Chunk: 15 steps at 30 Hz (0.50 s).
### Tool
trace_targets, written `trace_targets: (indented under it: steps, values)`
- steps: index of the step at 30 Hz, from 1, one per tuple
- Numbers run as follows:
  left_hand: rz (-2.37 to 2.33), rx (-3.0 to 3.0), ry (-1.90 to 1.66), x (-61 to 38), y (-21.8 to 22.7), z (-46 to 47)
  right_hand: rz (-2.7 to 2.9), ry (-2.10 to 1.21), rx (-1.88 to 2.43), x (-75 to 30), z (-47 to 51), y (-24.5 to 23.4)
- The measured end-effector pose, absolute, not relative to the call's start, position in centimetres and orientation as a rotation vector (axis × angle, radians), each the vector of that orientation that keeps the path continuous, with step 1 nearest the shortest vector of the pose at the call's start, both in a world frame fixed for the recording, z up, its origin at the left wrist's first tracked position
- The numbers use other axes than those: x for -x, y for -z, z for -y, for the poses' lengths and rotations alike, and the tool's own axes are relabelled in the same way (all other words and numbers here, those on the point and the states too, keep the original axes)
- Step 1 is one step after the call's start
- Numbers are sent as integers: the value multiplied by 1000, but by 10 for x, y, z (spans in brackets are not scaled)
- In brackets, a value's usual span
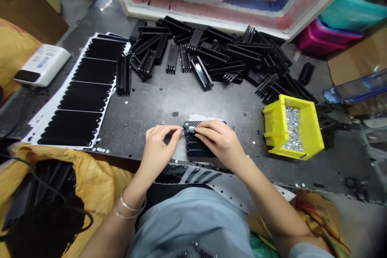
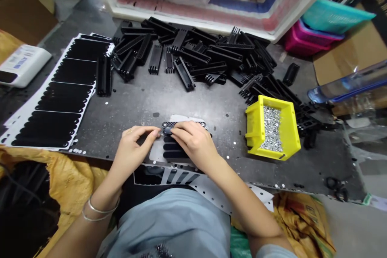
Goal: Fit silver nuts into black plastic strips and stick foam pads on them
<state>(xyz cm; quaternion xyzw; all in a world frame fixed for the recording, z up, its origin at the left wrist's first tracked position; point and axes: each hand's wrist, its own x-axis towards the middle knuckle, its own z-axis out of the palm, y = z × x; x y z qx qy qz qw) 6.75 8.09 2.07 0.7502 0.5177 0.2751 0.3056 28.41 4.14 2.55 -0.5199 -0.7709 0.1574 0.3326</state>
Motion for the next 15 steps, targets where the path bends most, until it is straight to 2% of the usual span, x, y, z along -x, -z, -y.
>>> trace_targets:
  steps: [15]
  values:
    - [-1329,-1797,-668,-76,-11,-100,2142,-397,1375,-281,-52,-26]
